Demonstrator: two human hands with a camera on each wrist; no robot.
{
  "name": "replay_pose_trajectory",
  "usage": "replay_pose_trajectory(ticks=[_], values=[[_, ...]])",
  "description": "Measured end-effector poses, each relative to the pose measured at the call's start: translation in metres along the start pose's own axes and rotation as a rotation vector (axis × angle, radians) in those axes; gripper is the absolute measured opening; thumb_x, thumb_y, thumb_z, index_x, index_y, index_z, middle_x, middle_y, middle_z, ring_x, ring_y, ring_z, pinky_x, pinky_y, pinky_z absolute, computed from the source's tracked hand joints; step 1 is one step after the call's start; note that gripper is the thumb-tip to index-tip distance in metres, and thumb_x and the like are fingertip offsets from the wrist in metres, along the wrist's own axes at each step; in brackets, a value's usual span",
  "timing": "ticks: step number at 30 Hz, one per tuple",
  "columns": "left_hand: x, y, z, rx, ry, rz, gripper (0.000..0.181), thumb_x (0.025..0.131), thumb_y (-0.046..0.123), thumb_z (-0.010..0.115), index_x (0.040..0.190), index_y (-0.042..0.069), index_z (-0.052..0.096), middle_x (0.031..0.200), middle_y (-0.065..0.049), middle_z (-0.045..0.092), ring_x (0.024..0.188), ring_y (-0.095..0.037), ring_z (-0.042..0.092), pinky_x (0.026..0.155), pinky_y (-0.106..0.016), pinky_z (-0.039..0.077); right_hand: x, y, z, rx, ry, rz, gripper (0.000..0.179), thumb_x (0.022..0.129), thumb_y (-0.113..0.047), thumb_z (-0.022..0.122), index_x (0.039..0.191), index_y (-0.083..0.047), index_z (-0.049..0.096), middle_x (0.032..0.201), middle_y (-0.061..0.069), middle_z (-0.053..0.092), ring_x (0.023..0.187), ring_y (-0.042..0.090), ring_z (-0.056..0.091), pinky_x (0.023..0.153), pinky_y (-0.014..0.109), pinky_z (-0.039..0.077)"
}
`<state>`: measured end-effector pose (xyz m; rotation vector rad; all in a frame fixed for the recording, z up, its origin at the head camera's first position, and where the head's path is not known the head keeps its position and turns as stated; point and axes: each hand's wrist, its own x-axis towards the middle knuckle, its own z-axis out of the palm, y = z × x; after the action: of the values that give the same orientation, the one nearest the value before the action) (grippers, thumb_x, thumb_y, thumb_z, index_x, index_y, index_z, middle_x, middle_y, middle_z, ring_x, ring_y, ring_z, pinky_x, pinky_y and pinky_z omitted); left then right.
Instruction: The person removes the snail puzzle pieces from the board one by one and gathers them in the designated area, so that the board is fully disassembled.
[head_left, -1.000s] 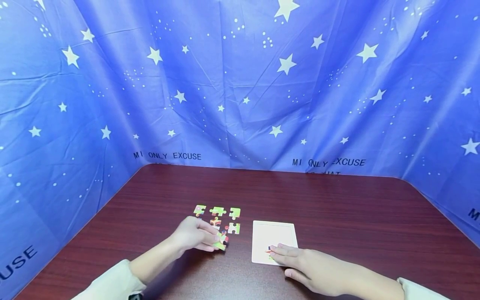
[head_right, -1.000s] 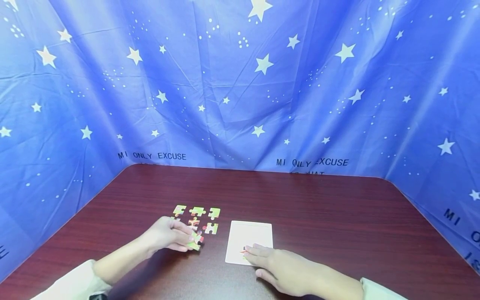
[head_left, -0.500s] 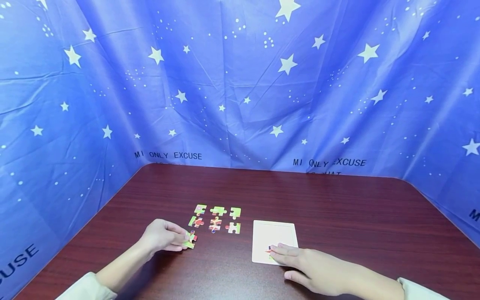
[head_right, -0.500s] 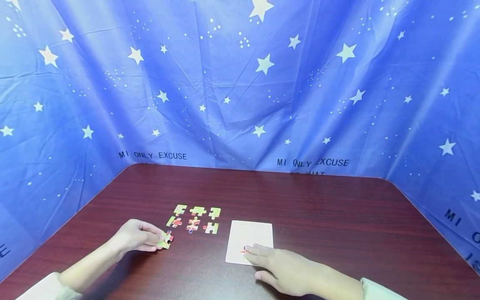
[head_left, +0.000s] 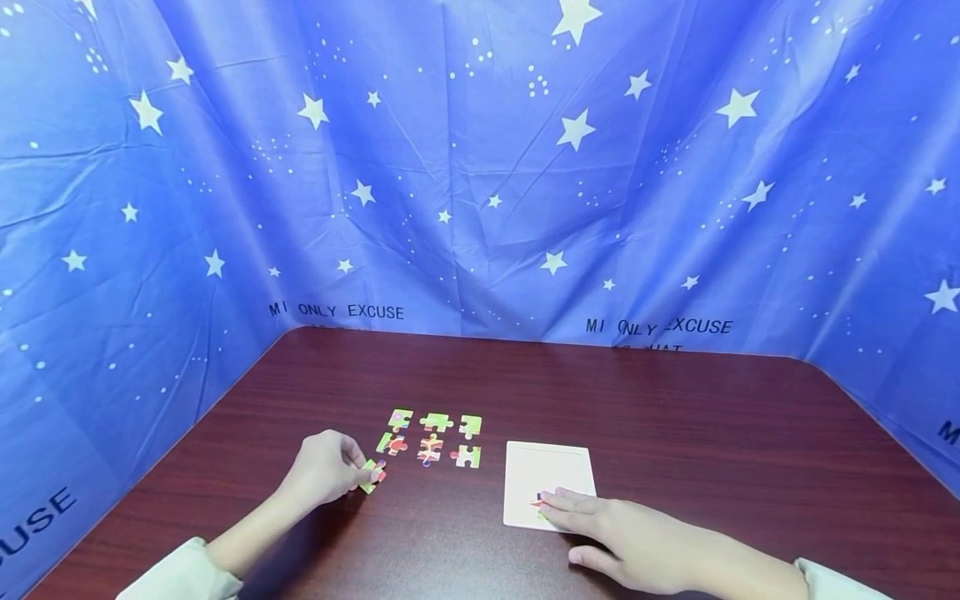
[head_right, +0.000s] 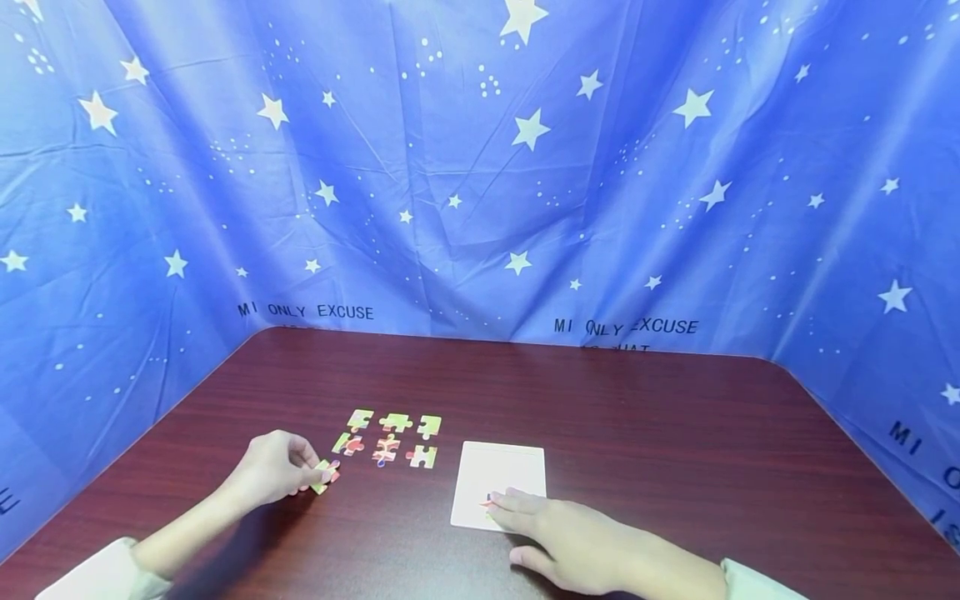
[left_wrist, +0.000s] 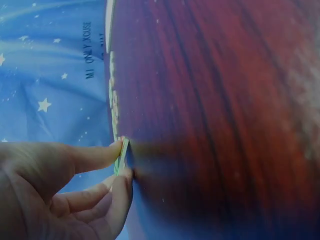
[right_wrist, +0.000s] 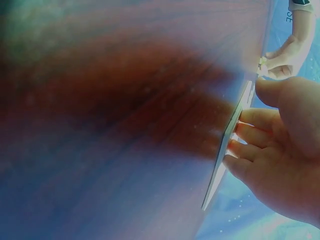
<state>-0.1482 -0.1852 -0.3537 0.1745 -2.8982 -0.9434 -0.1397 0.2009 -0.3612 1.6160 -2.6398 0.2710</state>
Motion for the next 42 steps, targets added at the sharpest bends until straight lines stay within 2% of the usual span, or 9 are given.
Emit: replay_pose_trajectory(ticks=[4,10,15,26,33,38,42], values=[[-0.001,0.004,0.001,0.090,0.021,0.043,0.025,0.070,0.015,0.082,0.060,0.010,0.059,0.048,0.003,0.058,0.049,-0.010,0.051,0.050,-0.025,0.039,0.000,0.000,0.000,-0.025,0.016,-0.009,0.047,0.102,-0.034,0.044,0.143,-0.013,0.045,0.148,0.004,0.048,0.132,0.024,0.051,0.098,0.038,0.051],[0.000,0.007,0.003,0.140,0.032,0.055,0.029,0.071,0.015,0.080,0.056,0.010,0.055,0.047,0.004,0.054,0.049,-0.011,0.048,0.048,-0.025,0.037,-0.001,0.000,0.000,-0.035,0.021,-0.014,0.047,0.101,-0.034,0.044,0.144,-0.013,0.044,0.148,0.004,0.048,0.132,0.025,0.051,0.098,0.037,0.051],[0.002,0.007,0.005,0.131,0.044,0.053,0.033,0.071,0.018,0.081,0.053,0.010,0.054,0.046,0.004,0.049,0.050,-0.011,0.044,0.048,-0.024,0.035,-0.001,-0.001,0.000,-0.027,0.014,-0.010,0.047,0.102,-0.034,0.043,0.143,-0.012,0.046,0.148,0.004,0.048,0.132,0.024,0.051,0.098,0.037,0.051],[0.001,0.008,0.005,0.120,0.039,0.046,0.035,0.070,0.018,0.080,0.051,0.010,0.052,0.045,0.004,0.050,0.049,-0.011,0.044,0.047,-0.024,0.035,-0.001,-0.001,0.001,-0.025,0.015,-0.004,0.047,0.102,-0.035,0.044,0.144,-0.013,0.044,0.148,0.004,0.047,0.133,0.024,0.050,0.098,0.038,0.051],[0.002,0.010,-0.002,0.109,0.014,0.041,0.034,0.072,0.022,0.081,0.054,0.009,0.056,0.045,0.003,0.049,0.049,-0.011,0.045,0.047,-0.024,0.035,0.000,0.000,0.001,-0.029,0.017,-0.015,0.047,0.101,-0.034,0.045,0.143,-0.012,0.046,0.148,0.004,0.048,0.133,0.024,0.050,0.098,0.037,0.051],[0.007,0.019,-0.007,0.118,0.012,0.082,0.028,0.073,0.025,0.080,0.062,0.010,0.059,0.056,0.002,0.054,0.056,-0.013,0.047,0.051,-0.026,0.037,0.000,0.000,0.000,-0.029,0.018,-0.019,0.048,0.101,-0.035,0.045,0.143,-0.013,0.045,0.148,0.004,0.048,0.133,0.023,0.050,0.098,0.036,0.051],[0.012,0.032,0.000,0.060,-0.036,0.100,0.023,0.075,0.026,0.079,0.068,0.012,0.062,0.061,0.003,0.058,0.059,-0.011,0.051,0.054,-0.026,0.040,0.000,0.000,0.001,-0.036,0.026,-0.022,0.049,0.101,-0.036,0.046,0.143,-0.013,0.045,0.148,0.003,0.048,0.133,0.023,0.051,0.097,0.036,0.051]])
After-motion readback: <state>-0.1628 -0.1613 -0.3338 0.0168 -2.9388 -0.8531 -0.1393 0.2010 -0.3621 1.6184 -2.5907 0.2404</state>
